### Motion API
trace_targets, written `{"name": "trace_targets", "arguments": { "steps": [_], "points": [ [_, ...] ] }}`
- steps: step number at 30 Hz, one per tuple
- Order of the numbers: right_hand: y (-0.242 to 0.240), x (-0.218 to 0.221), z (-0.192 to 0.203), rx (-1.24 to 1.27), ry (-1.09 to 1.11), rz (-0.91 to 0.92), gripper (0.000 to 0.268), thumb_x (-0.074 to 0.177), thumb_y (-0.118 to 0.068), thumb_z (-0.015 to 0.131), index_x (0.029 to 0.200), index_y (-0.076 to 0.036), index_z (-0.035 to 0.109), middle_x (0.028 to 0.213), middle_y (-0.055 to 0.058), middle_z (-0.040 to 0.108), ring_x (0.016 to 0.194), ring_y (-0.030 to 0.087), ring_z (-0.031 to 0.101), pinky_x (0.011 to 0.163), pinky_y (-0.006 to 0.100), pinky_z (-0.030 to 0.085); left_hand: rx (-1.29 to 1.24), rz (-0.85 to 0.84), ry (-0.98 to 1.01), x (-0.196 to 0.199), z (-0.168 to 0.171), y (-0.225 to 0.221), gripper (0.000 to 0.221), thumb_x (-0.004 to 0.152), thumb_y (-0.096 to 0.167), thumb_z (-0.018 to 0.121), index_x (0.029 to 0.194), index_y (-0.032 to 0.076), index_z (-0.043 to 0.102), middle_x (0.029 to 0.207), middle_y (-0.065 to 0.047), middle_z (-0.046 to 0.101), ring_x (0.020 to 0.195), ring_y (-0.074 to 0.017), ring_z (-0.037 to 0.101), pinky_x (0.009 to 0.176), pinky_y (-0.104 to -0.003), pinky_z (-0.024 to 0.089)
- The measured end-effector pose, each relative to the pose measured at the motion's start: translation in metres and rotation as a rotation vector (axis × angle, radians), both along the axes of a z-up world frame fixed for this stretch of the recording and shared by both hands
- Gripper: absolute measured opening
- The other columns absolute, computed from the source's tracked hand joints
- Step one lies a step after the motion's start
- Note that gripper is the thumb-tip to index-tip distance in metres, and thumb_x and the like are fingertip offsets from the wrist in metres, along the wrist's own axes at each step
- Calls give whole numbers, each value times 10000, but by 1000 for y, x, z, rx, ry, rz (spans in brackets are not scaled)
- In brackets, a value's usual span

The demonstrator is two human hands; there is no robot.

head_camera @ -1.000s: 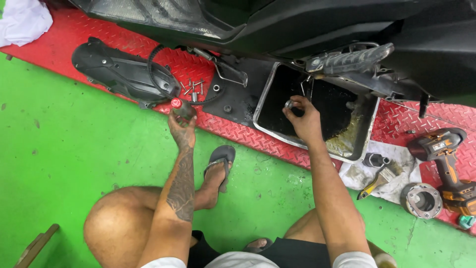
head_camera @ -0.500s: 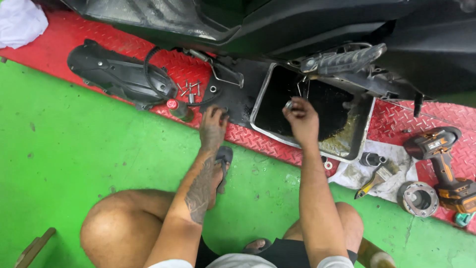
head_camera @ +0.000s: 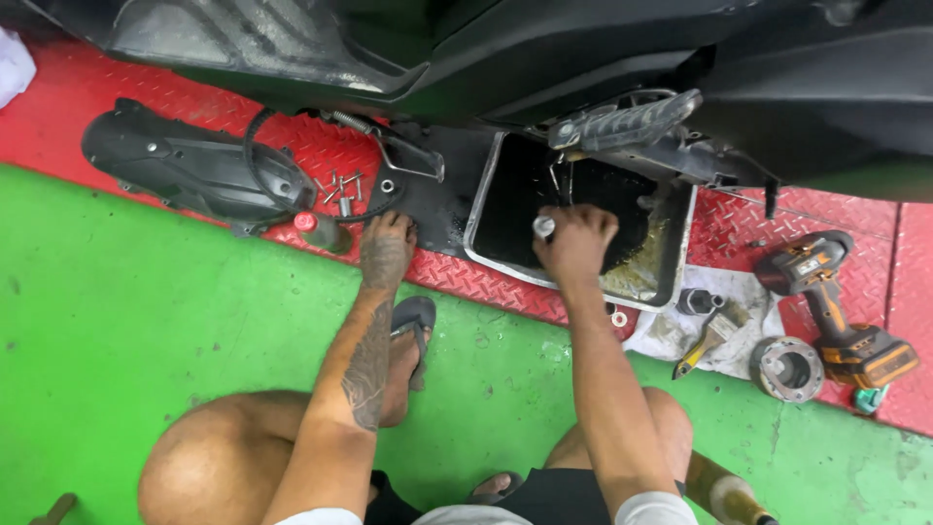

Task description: Draining oil from a motorcycle engine into a pan and a small bottle

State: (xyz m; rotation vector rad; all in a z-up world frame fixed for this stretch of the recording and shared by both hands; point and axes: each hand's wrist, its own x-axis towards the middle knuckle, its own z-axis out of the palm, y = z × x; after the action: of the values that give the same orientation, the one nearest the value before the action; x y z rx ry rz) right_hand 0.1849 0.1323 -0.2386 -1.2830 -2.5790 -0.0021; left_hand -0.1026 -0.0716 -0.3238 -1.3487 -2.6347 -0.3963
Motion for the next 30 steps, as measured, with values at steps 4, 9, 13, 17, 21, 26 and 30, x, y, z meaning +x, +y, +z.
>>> {"name": "trace_targets", "arguments": {
  "steps": [4,9,13,17,21,26,30],
  "points": [
    [-19,-13,46,-625,617,-85,494,785,-314,961,1256,-270,819,1092,55,843,1155,303,786,1021,464,583,-29,-10,4,4,-3,-1,246,788,378,864,968,298,716,1048,57,698,986,-208,726,869,-374,633],
    [-3,-12,23,-161,-29,50,476,765,-495,917,1219,-392,815,1169,-51,811,1323,281,638,1203,637,294,38,13,-64,2,13,8,181,841,361,811,930,266,685,1017,18,685,946,-260,722,844,-412,624],
    [-10,-6,72,-472,794,163,338,832,-264,988,1076,-115,809,1113,133,829,1138,398,760,1044,509,539,174,63,-277,22,38,1,136,857,283,782,928,209,693,995,-62,684,968,-349,726,866,-484,630],
    [-3,10,32,-404,747,132,512,829,-277,914,1319,-217,776,1260,-24,760,1262,198,596,1134,452,395,163,13,-429,42,70,9,160,835,315,806,919,240,692,1000,-62,693,998,-362,747,888,-501,626],
    [-36,12,25,-661,981,95,477,890,-157,947,1338,-123,786,1242,129,804,1234,305,749,1135,500,514,-24,-162,-470,73,123,26,223,804,389,842,898,294,664,995,18,687,1050,-265,765,939,-432,616],
    [-64,19,72,-932,1329,249,488,920,32,858,1380,-12,703,1327,171,768,1258,248,716,1117,433,570,121,-396,-562,82,255,27,210,798,378,857,906,280,706,1041,34,731,1085,-263,741,979,-419,589],
    [-81,31,68,-1093,1482,364,530,863,-69,914,1334,15,686,1401,222,746,1335,285,705,1146,431,547,331,-530,-731,101,317,13,205,772,295,903,926,286,769,1070,82,788,1110,-214,748,996,-339,586]
  ]
}}
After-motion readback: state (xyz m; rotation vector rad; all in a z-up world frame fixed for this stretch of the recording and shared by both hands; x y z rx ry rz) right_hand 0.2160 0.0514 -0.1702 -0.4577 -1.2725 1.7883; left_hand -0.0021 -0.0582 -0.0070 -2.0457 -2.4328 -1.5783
